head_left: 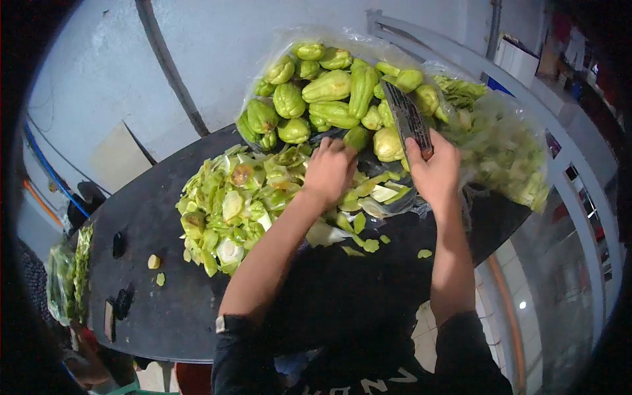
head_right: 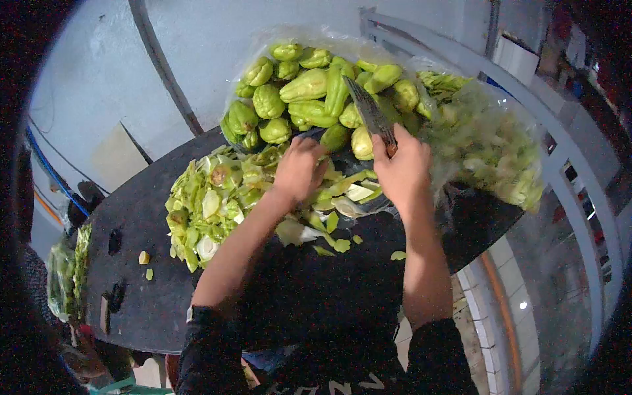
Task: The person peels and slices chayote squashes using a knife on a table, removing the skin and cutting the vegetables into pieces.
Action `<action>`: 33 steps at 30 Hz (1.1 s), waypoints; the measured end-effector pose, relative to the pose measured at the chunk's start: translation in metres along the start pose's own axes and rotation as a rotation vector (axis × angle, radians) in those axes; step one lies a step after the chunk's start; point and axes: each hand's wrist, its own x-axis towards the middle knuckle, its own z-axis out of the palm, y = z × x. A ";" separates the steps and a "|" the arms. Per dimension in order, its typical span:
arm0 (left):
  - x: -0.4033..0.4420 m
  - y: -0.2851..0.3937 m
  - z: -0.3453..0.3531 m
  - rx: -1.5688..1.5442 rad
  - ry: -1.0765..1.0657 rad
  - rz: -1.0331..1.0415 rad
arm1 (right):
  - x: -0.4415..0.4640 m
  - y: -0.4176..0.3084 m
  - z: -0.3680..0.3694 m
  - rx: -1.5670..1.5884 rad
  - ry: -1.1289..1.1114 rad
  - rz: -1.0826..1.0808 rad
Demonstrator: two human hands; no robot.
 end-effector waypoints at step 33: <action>-0.148 -0.022 -0.119 -1.574 0.420 -0.646 | -0.067 -0.066 0.051 0.184 -0.282 -0.375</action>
